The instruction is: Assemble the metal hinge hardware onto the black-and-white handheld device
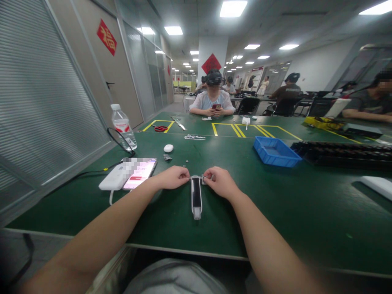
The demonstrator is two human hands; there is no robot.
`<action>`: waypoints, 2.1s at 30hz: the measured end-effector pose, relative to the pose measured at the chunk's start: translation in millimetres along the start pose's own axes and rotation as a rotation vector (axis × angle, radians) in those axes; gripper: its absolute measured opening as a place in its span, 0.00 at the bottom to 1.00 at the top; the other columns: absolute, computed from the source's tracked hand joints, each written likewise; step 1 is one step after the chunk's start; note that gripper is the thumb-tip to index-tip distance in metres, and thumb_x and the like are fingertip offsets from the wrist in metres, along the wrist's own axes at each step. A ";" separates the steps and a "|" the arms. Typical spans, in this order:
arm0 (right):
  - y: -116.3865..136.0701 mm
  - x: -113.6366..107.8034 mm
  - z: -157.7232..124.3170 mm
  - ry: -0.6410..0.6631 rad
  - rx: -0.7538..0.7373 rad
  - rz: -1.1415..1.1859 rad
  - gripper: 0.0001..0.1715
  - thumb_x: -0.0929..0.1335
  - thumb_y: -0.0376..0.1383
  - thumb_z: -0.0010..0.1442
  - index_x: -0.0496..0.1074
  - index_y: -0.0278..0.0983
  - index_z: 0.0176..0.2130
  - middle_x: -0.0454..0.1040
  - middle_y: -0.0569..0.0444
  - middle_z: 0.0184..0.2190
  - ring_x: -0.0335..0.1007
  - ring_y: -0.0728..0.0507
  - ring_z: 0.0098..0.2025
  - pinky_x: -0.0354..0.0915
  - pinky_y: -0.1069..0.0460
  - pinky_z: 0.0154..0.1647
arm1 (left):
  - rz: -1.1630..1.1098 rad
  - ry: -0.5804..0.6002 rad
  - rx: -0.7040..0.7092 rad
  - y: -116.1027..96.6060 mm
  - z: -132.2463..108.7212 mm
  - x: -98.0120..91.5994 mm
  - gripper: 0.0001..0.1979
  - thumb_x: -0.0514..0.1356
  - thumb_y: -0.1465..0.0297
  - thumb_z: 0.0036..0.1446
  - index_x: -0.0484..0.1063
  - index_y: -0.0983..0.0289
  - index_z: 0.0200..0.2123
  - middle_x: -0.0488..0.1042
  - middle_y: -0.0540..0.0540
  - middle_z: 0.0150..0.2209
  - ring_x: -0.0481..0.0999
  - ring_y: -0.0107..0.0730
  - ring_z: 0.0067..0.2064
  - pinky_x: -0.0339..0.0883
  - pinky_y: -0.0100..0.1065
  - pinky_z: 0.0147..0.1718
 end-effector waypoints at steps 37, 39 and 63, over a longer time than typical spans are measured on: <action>1.1 -1.2 0.1 -0.027 0.028 0.030 0.14 0.68 0.31 0.50 0.73 0.36 0.40 0.76 0.57 0.29 0.67 0.51 0.24 0.63 0.55 0.29 | 0.023 -0.002 -0.002 1.2 0.9 1.1 0.09 0.55 0.71 0.55 0.74 0.66 0.35 0.76 0.54 0.33 0.72 0.30 0.33 0.63 0.27 0.31; 0.4 -0.9 0.3 -0.033 0.019 0.026 0.14 0.68 0.31 0.49 0.73 0.36 0.39 0.76 0.57 0.28 0.67 0.51 0.24 0.63 0.55 0.29 | 0.024 0.000 -0.007 1.0 0.8 1.2 0.08 0.55 0.71 0.55 0.74 0.66 0.35 0.76 0.54 0.33 0.72 0.30 0.33 0.63 0.27 0.31; 0.1 -5.2 -0.1 -0.024 0.098 -0.073 0.08 0.70 0.37 0.49 0.77 0.37 0.32 0.76 0.55 0.27 0.68 0.48 0.26 0.61 0.54 0.28 | 0.021 0.001 -0.009 -0.3 0.1 0.2 0.09 0.55 0.70 0.55 0.74 0.66 0.35 0.76 0.54 0.33 0.73 0.31 0.33 0.63 0.28 0.32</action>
Point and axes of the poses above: each hand's wrist, its own z-axis towards the middle knuckle, its own x-axis out of the palm, y = z × x, the point moved 7 cm from there along z, towards the middle knuckle
